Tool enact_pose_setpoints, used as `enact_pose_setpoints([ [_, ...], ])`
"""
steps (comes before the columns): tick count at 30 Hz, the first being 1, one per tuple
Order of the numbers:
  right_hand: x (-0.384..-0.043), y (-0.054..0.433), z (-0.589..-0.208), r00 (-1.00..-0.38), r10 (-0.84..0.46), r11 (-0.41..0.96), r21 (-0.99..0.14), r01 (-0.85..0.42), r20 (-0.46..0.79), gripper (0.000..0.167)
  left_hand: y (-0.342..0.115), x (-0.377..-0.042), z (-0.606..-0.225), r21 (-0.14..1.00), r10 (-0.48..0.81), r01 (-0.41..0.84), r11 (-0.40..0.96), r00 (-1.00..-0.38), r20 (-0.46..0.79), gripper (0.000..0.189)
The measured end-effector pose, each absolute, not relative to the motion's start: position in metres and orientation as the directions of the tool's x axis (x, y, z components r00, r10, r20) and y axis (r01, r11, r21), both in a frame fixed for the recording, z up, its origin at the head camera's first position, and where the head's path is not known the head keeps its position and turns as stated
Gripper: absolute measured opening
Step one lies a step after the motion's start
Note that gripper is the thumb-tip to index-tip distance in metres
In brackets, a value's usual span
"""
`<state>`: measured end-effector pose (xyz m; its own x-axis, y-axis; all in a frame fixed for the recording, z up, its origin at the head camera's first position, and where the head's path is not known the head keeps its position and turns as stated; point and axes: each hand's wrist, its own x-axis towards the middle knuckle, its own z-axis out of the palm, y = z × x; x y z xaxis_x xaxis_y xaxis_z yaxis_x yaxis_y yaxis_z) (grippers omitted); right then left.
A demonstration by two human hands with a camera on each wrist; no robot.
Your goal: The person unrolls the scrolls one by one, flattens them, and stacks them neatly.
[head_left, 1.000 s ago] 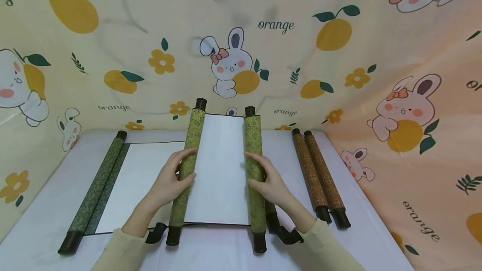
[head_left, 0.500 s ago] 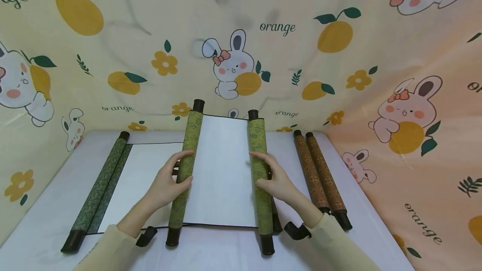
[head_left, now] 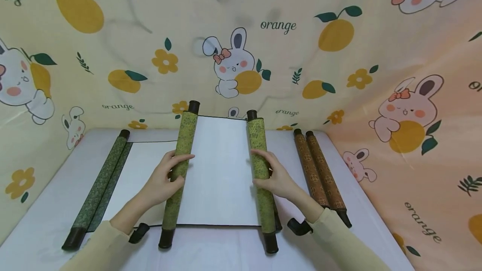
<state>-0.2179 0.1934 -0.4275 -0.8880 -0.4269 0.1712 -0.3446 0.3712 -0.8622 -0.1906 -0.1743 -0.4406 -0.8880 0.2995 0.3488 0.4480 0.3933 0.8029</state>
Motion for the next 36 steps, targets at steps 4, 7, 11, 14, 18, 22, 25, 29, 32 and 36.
enact_pose_setpoints([
  [4, -0.218, 0.197, -0.422, -0.875, -0.453, 0.375, -0.855, -0.358, 0.168, 0.088, -0.177, -0.191, -0.441, 0.796, 0.281, 0.436, 0.419, -0.896, 0.343, 0.06],
  [7, -0.219, 0.198, -0.42, -0.865, -0.471, 0.365, -0.854, -0.37, 0.173, 0.087, -0.178, -0.193, -0.443, 0.788, 0.266, 0.416, 0.454, -0.907, 0.326, 0.053],
  [11, -0.218, 0.199, -0.418, -0.863, -0.476, 0.355, -0.861, -0.363, 0.168, 0.087, -0.181, -0.193, -0.444, 0.772, 0.26, 0.393, 0.5, -0.918, 0.298, 0.059],
  [14, -0.217, 0.201, -0.418, -0.871, -0.469, 0.358, -0.87, -0.339, 0.147, 0.089, -0.185, -0.192, -0.443, 0.762, 0.276, 0.404, 0.506, -0.913, 0.301, 0.057],
  [18, -0.218, 0.203, -0.418, -0.878, -0.459, 0.354, -0.88, -0.317, 0.132, 0.089, -0.19, -0.191, -0.44, 0.745, 0.287, 0.432, 0.508, -0.901, 0.327, 0.058],
  [22, -0.218, 0.202, -0.418, -0.886, -0.447, 0.324, -0.902, -0.286, 0.121, 0.086, -0.195, -0.189, -0.437, 0.742, 0.277, 0.428, 0.516, -0.903, 0.328, 0.061],
  [25, -0.218, 0.2, -0.42, -0.904, -0.413, 0.331, -0.907, -0.26, 0.109, 0.081, -0.198, -0.189, -0.437, 0.757, 0.266, 0.396, 0.52, -0.917, 0.297, 0.062],
  [29, -0.221, 0.195, -0.425, -0.923, -0.366, 0.39, -0.881, -0.268, 0.119, 0.082, -0.199, -0.188, -0.436, 0.771, 0.25, 0.355, 0.529, -0.933, 0.257, 0.061],
  [32, -0.222, 0.193, -0.427, -0.925, -0.356, 0.425, -0.857, -0.291, 0.137, 0.082, -0.199, -0.188, -0.436, 0.77, 0.24, 0.34, 0.54, -0.939, 0.246, 0.061],
  [36, -0.221, 0.194, -0.427, -0.922, -0.36, 0.434, -0.849, -0.301, 0.143, 0.083, -0.199, -0.189, -0.439, 0.763, 0.226, 0.337, 0.551, -0.941, 0.252, 0.06],
])
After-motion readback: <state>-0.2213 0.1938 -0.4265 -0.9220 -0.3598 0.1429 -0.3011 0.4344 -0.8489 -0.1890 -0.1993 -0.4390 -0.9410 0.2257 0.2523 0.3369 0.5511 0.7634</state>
